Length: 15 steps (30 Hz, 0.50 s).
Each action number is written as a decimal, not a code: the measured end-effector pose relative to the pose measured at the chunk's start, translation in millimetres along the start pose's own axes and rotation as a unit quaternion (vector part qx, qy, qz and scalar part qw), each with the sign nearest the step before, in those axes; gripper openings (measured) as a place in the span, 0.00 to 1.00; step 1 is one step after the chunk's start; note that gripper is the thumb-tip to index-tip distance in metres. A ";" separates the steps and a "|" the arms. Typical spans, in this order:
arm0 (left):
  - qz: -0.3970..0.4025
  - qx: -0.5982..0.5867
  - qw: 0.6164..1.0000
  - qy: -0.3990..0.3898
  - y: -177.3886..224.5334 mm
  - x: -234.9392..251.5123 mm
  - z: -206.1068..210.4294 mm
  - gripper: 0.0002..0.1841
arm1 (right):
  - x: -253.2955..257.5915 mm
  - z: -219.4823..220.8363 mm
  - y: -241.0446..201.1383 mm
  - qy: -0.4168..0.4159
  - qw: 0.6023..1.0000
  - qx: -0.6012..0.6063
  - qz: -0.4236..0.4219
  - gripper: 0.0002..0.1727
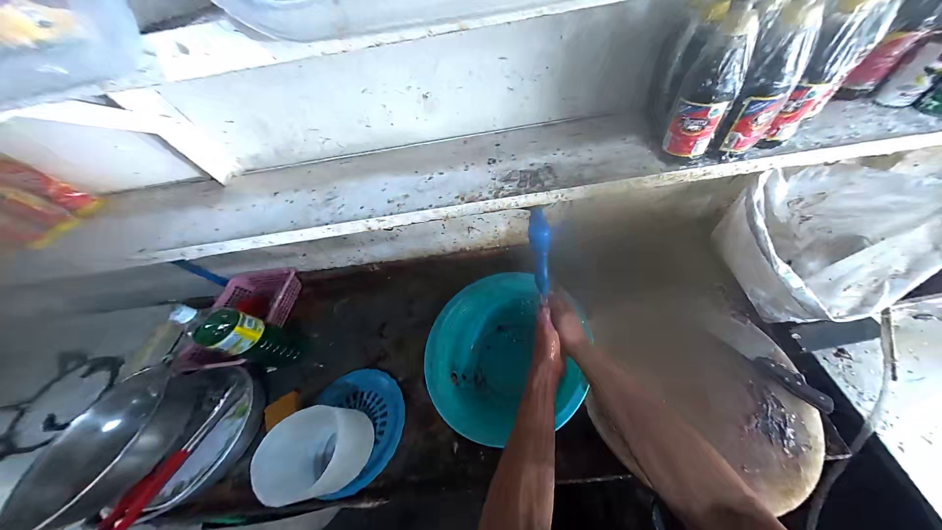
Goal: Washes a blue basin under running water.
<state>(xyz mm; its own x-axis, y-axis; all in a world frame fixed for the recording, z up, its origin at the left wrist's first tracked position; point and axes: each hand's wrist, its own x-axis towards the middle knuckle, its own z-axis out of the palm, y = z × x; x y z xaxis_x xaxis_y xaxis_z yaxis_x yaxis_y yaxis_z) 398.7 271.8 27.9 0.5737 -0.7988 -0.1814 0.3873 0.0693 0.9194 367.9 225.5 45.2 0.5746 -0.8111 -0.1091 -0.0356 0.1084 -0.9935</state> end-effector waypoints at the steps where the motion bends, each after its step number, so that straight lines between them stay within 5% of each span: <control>1: -0.002 0.018 1.000 0.022 14.8 -3.4 0.4 0.29 | 1.4 2.9 9.1 -0.007 1.000 -0.009 0.002 0.30; 4: -0.093 0.021 0.992 0.085 82.6 -6.3 5.4 0.25 | -9.6 17.5 30.1 -0.093 0.990 -0.075 -0.074 0.35; 7: -0.081 -0.065 0.994 0.036 42.6 1.2 -13.5 0.29 | 18.8 1.5 45.1 -0.062 0.987 -0.117 -0.088 0.33; 9: -0.033 -0.030 0.998 -0.044 17.7 -22.6 -47.0 0.29 | 19.6 -13.8 14.3 -0.072 0.985 -0.157 0.004 0.29; 11: 0.053 0.126 0.990 0.040 13.3 -69.8 -91.6 0.24 | -10.1 -15.1 -45.4 -0.094 0.969 -0.200 0.107 0.27; 13: 0.144 0.243 0.937 0.207 9.8 -121.0 -128.0 0.26 | -35.2 -9.4 -98.0 -0.090 0.958 -0.220 0.164 0.24; 15: 0.130 0.246 0.904 0.325 -7.2 -160.9 -143.7 0.36 | -37.4 -12.7 -87.3 -0.113 0.956 -0.235 0.136 0.24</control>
<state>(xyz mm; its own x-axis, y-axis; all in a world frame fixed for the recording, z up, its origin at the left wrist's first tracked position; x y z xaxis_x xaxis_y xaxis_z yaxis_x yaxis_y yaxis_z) 407.4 485.7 0.3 0.9640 -0.2625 0.0424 -0.0967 -0.1977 0.9755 339.1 239.1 135.6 0.6522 -0.6388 -0.4081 -0.5415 -0.0159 -0.8405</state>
